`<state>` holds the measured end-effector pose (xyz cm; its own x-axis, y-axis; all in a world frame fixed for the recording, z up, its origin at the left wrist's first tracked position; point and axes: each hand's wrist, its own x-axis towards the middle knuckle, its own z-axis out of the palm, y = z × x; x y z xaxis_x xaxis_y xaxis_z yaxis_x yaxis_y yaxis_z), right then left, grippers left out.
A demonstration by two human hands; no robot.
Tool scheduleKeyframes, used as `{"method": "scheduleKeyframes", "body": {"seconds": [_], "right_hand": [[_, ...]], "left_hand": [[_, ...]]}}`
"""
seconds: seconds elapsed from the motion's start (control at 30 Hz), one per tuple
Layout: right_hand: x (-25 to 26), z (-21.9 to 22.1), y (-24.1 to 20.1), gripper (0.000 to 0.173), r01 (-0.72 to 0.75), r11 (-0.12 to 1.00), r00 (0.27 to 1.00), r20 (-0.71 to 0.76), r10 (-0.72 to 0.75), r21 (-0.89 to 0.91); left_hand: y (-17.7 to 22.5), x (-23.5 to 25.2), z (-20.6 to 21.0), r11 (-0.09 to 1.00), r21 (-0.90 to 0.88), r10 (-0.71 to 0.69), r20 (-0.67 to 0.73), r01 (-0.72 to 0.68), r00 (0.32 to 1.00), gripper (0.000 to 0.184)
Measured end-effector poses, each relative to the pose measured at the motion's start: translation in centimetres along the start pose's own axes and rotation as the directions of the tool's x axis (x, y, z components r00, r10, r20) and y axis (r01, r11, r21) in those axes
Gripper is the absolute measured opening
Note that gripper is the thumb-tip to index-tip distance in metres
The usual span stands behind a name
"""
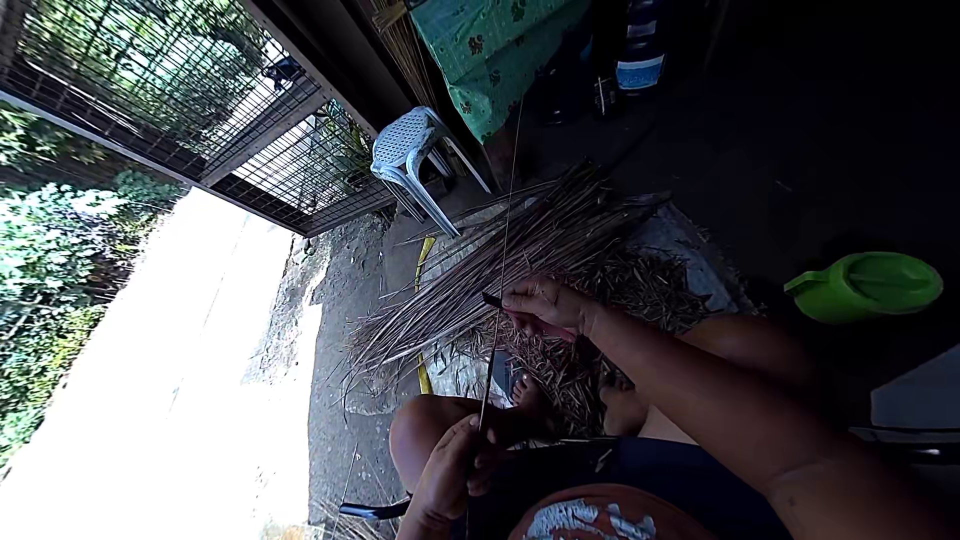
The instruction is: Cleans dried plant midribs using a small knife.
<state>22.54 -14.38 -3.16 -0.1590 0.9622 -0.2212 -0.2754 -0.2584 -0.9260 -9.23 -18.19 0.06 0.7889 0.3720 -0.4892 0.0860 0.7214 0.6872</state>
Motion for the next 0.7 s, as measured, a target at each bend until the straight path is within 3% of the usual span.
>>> {"method": "scheduleKeyframes", "body": {"seconds": [0.1,0.27,0.33,0.5,0.7], "right_hand": [[-0.5,1.4,0.5,0.021,-0.08,0.993,0.991,0.105,0.089,-0.085],[-0.1,-0.2,-0.6,0.024,-0.051,0.993,0.972,-0.222,0.074,0.106],[0.1,-0.5,-0.8,0.024,-0.02,0.989,0.957,-0.282,0.061,0.144],[-0.6,1.7,0.4,0.021,-0.098,0.992,0.995,-0.011,0.099,0.073],[0.0,1.0,-0.5,0.022,-0.044,0.983,0.975,-0.205,0.081,0.178]], "left_hand": [[-0.2,0.2,0.0,0.998,0.056,0.033,-0.058,-0.03,0.998,0.038],[-0.4,0.0,0.4,0.996,0.084,0.011,-0.048,-0.006,0.999,0.039],[-0.4,-0.1,0.4,0.996,0.088,0.013,-0.054,-0.009,0.998,0.039],[-0.5,0.3,0.1,0.989,0.134,0.074,-0.105,-0.059,0.992,0.04],[-0.7,0.3,0.7,0.993,0.108,0.065,-0.12,-0.052,0.991,0.034]]}}
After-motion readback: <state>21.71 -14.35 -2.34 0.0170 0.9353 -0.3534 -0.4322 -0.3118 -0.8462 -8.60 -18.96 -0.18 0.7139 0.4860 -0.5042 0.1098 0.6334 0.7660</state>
